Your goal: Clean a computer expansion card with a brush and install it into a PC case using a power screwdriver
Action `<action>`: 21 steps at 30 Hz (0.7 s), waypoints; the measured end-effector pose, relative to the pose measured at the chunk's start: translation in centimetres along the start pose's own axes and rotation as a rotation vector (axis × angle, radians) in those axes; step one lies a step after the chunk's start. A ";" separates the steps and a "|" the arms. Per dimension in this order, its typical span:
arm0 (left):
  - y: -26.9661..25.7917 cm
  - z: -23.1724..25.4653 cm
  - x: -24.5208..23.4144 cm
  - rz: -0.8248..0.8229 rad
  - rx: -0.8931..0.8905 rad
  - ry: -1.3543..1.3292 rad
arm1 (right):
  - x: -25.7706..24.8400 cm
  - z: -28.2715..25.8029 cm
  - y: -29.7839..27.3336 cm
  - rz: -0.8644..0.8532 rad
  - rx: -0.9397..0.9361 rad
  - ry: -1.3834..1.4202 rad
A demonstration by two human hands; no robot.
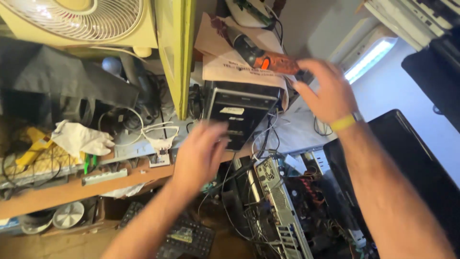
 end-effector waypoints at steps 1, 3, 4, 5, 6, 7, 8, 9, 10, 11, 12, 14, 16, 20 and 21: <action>3.5 -1.0 1.1 -0.001 0.001 -0.008 | 1.8 0.8 1.7 -0.002 0.002 -0.007; 10.2 -1.6 3.1 0.121 0.283 0.362 | 6.4 2.4 4.7 -0.219 -0.022 -0.047; 11.6 -3.1 5.0 0.121 0.279 0.356 | 7.2 2.3 5.7 -0.225 -0.022 -0.051; 12.9 -4.7 7.2 0.077 0.284 0.501 | 8.7 2.5 6.5 -0.392 0.012 -0.121; 14.2 -6.3 9.5 0.032 0.288 0.645 | 10.0 2.8 7.0 -0.559 0.047 -0.192; 15.3 -6.4 10.3 0.033 0.288 0.644 | 9.9 2.0 7.6 -0.559 0.047 -0.193; 16.3 -7.6 12.0 -0.187 0.102 0.606 | 10.0 1.2 7.8 -0.625 0.059 -0.152; 16.9 -8.6 13.7 -0.408 -0.081 0.558 | 10.0 0.5 7.9 -0.688 0.078 -0.109; 17.2 -8.4 13.3 -0.412 -0.075 0.557 | 10.2 0.5 8.1 -0.686 0.084 -0.109; 17.1 -8.2 13.1 -0.431 -0.054 0.568 | 10.3 0.4 8.1 -0.674 0.081 -0.061; 17.1 -8.0 12.9 -0.451 -0.033 0.578 | 10.3 0.3 8.1 -0.660 0.078 -0.013; 17.3 -8.3 13.0 -0.522 -0.003 0.578 | 9.8 0.2 7.6 -0.629 0.079 0.007; 17.4 -9.4 13.6 -0.571 0.024 0.590 | 8.8 0.0 7.4 -0.586 0.057 0.025; 17.8 -9.8 13.5 -0.578 0.038 0.562 | 4.3 0.1 3.8 -0.363 0.049 0.087; 18.3 -9.1 12.9 -0.627 0.053 0.502 | 2.7 0.4 2.6 -0.271 0.078 0.120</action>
Point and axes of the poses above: each hand's wrist, its own y-axis towards the middle knuckle, its own x-axis out of the palm, z = x × y, the point moved 5 cm from there along y, towards the middle knuckle, and after that the axes turned 8 degrees about z, right-handed, at the moved point
